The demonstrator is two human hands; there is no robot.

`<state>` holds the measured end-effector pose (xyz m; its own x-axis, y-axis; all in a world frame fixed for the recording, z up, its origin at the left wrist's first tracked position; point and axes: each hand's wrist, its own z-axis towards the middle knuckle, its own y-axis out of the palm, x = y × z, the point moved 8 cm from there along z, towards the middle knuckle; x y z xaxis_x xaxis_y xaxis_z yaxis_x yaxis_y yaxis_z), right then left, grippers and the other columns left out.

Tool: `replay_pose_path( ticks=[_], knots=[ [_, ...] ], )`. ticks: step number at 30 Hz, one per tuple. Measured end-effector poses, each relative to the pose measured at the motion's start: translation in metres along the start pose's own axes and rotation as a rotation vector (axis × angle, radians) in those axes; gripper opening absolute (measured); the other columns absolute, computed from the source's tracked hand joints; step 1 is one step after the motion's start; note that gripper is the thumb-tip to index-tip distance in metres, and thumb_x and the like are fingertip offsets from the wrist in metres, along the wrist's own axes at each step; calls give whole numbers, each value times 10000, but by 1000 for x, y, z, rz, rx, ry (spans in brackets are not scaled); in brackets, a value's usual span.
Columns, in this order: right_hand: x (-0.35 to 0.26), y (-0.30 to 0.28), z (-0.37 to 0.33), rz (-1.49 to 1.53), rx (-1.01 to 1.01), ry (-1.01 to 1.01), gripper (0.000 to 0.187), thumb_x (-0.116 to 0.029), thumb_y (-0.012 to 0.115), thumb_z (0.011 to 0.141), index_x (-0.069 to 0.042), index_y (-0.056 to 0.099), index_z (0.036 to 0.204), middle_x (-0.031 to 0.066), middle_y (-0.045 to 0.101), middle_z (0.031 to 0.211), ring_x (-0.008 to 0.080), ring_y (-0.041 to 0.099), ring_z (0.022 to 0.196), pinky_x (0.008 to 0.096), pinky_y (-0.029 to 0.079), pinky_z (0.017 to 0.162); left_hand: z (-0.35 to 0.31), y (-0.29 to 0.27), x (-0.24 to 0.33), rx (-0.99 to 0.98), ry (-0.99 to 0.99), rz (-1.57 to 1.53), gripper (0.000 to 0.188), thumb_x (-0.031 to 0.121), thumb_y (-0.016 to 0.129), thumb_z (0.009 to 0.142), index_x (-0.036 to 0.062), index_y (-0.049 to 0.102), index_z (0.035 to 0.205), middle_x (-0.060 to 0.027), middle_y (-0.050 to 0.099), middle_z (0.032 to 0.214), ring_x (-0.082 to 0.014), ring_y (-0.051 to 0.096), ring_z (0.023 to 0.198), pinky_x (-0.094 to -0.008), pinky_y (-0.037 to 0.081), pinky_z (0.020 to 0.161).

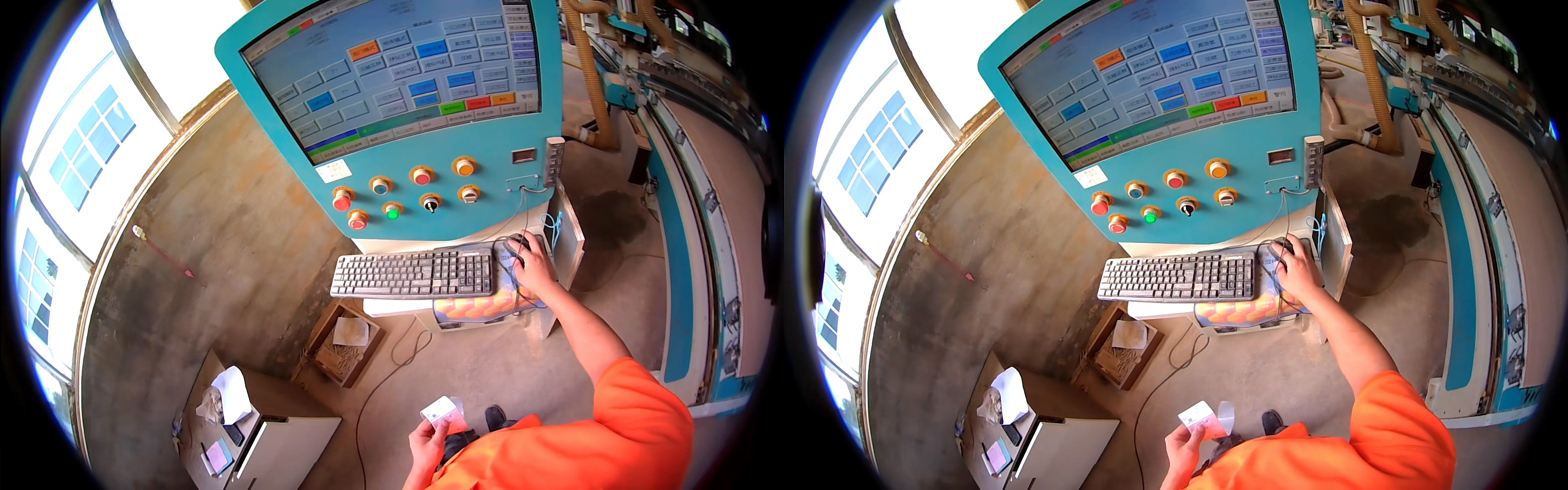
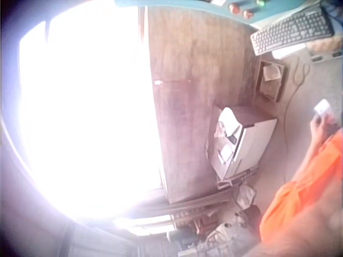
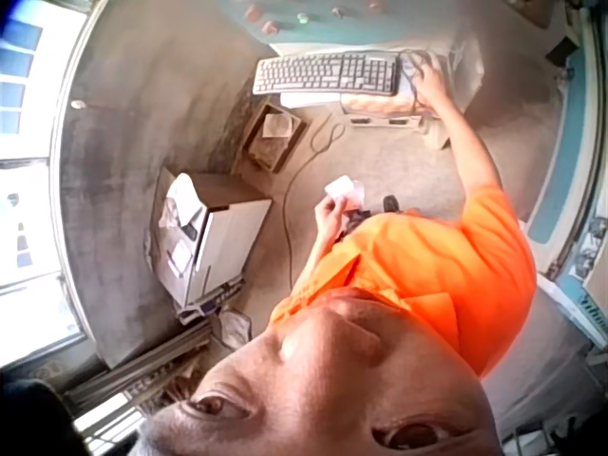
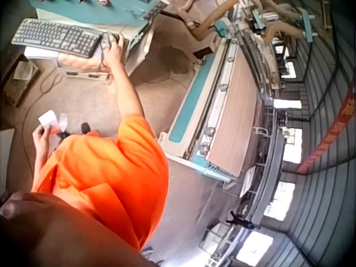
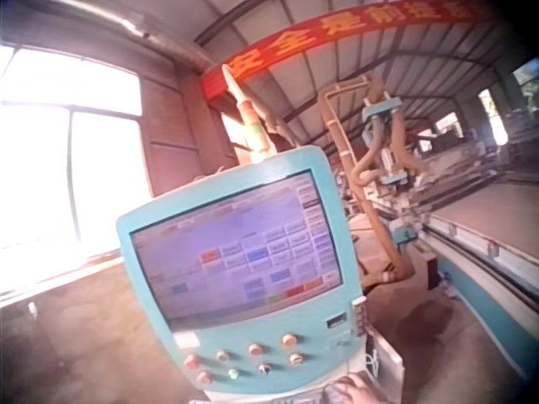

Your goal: The person uses a computer to manage task data, peels individual adhesive labels from a backing sheet, and applies them to specific locations on large wood panels arranged on a CNC machine bed. The person then lifts and transfers the labeled panels one by one from the machine to an adjacent table.

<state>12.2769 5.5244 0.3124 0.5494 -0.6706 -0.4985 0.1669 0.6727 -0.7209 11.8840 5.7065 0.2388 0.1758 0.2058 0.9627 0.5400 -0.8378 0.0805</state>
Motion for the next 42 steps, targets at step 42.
replay_pose_path(
  ticks=[42],
  knots=[
    [6,-63,-41,145,153,-152,513,-124,643,662,-83,520,1159,155,434,1230,351,430,1141,425,406,939,75,205,29,-977,33,250,187,112,584,865,-53,611,947,-38,624,838,-114,557,775,-273,465,716]
  ],
)
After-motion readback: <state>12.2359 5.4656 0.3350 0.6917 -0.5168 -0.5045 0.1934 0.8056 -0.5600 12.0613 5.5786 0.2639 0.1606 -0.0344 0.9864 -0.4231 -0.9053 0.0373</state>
